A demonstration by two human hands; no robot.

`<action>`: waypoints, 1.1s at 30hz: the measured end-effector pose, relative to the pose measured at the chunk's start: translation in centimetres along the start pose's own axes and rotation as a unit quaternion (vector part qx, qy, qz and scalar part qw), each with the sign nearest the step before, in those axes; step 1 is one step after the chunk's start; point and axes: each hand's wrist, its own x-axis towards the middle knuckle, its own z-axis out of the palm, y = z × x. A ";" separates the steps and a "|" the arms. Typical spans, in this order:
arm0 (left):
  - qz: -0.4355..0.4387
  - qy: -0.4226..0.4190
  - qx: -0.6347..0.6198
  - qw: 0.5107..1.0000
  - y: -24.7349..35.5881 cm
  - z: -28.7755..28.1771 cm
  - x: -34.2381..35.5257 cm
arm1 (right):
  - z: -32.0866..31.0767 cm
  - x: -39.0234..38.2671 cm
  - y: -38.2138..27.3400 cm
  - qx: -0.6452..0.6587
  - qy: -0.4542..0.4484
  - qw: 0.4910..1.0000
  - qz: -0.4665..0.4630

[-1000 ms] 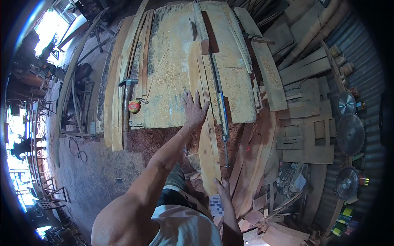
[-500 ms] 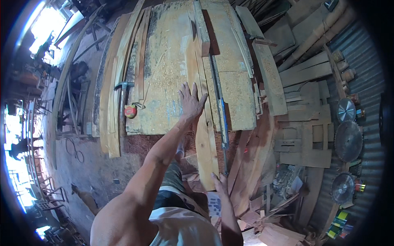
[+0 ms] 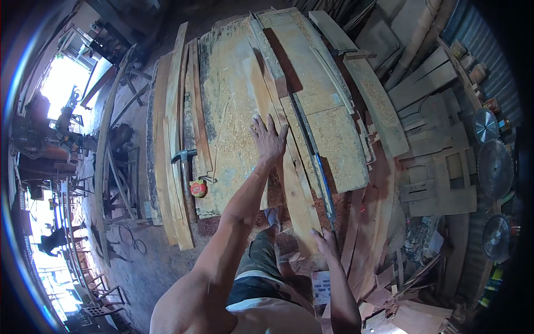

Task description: The recorder uses a hammer, a chisel, and a table saw to work with lumber in a woodshop.

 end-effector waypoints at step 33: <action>-0.263 -0.132 -0.767 0.570 0.2 -19.1 -27.5 | -0.3 -16.9 -1.4 -0.265 0.090 0.943 -0.183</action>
